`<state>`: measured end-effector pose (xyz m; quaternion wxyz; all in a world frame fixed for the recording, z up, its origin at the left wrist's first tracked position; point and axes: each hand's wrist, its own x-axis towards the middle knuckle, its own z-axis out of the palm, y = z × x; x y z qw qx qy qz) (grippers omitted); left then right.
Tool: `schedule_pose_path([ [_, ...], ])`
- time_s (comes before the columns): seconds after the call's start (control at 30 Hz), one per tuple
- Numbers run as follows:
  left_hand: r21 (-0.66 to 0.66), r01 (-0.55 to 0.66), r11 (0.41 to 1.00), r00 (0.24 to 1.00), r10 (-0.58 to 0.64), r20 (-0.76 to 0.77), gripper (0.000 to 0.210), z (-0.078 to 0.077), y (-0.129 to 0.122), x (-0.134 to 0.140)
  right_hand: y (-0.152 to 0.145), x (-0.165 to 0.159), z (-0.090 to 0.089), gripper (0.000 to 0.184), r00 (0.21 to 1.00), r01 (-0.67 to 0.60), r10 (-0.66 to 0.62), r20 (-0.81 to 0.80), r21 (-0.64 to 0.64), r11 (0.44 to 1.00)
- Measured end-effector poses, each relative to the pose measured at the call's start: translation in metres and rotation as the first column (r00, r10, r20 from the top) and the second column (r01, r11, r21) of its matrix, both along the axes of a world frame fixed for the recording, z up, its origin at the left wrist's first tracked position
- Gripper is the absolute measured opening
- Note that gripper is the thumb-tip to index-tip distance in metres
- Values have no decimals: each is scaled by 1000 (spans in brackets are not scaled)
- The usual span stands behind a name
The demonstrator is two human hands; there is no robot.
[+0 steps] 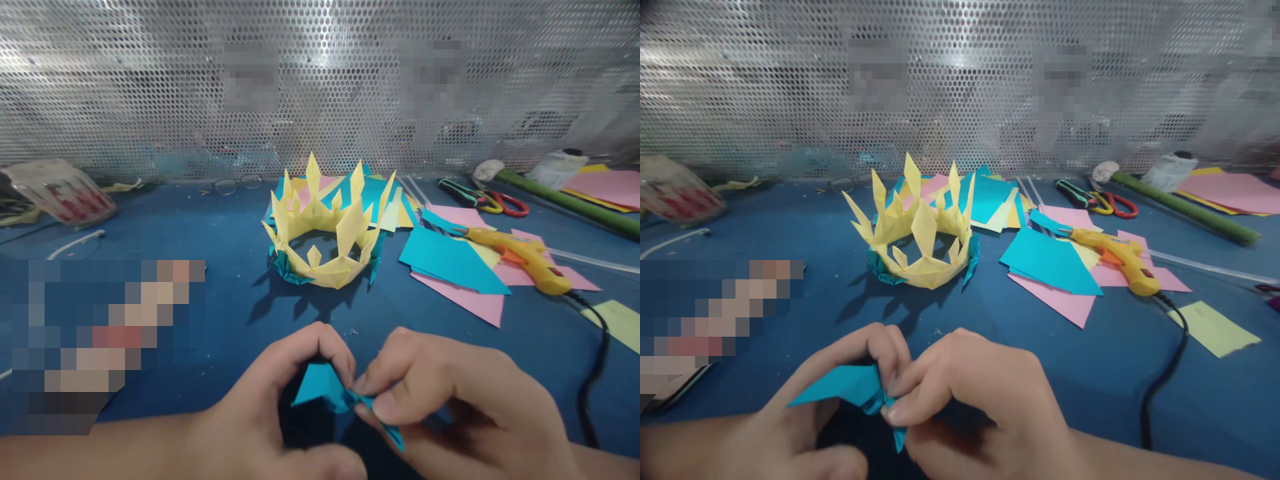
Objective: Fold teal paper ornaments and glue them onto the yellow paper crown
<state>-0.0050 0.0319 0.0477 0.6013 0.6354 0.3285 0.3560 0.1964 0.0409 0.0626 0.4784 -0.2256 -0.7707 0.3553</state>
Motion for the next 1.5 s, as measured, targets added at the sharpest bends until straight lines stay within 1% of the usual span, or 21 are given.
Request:
schedule_pose_path([
  [0.07, -22, -38, 999, 999, 38, -17, 29, 2, 0, 4, -1, -2, -1, 31, 1000, 0, -1, -27, -41, 999],
  [0.17, -106, -93, 990, 996, 92, -11, 21, 4, -1, 8, -2, -5, -1, 30, 999, 20, -24, -41, -105, 994],
  [0.27, -95, -135, 986, 990, 131, -42, 19, 6, -1, 9, -2, -8, -1, 29, 995, 64, -77, -60, -193, 979],
  [0.33, -122, -150, 981, 988, 145, -55, 21, 6, 0, 10, -1, -9, -3, 28, 994, 62, -83, -73, -261, 963],
  [0.43, -165, -179, 970, 983, 170, -67, 26, 7, 1, 12, 0, -10, -7, 27, 997, 50, -67, -33, -364, 930],
  [0.5, -156, -178, 972, 983, 166, -82, 26, 6, 2, 12, 0, -10, -9, 26, 995, 99, -96, 28, -400, 911],
  [0.6, -101, -199, 975, 974, 186, -127, 19, 3, 3, 11, 3, -10, -8, 22, 987, 162, -145, 74, -371, 914],
  [0.7, -67, -231, 971, 965, 219, -145, 8, -1, 4, 8, 6, -10, -6, 25, 986, 157, -134, 103, -274, 949],
  [0.77, -68, -210, 975, 969, 198, -148, 3, -2, 4, 8, 8, -10, -5, 29, 984, 129, -100, 149, -198, 972],
  [0.83, -62, -177, 982, 972, 165, -165, 8, -1, 4, 10, 10, -11, -5, 29, 983, 76, -51, 174, -138, 988],
  [0.9, -50, -153, 987, 973, 142, -182, 13, 0, 5, 11, 11, -10, -5, 28, 984, 39, -19, 175, -109, 993],
  [1.0, -55, -162, 985, 967, 147, -208, 12, 0, 5, 11, 12, -9, -5, 29, 986, 36, -19, 166, -99, 994],
  [1.1, -101, -172, 980, 968, 148, -205, 8, 0, 5, 8, 14, -6, -5, 27, 988, 27, -7, 151, -128, 991],
  [1.23, -151, -169, 974, 977, 145, -158, 11, 2, 6, 6, 14, -3, -6, 24, 989, 24, 10, 149, -226, 974],
  [1.33, -191, -162, 968, 982, 140, -125, 8, 6, 6, 7, 13, -3, -7, 22, 988, 29, 19, 153, -309, 951],
  [1.4, -235, -150, 960, 986, 129, -102, 4, 8, 7, 9, 12, -4, -7, 20, 989, 20, 36, 140, -378, 926],
  [1.5, -279, -124, 952, 991, 104, -84, 4, 8, 6, 10, 12, -6, -7, 20, 991, -2, 60, 117, -445, 895],
])
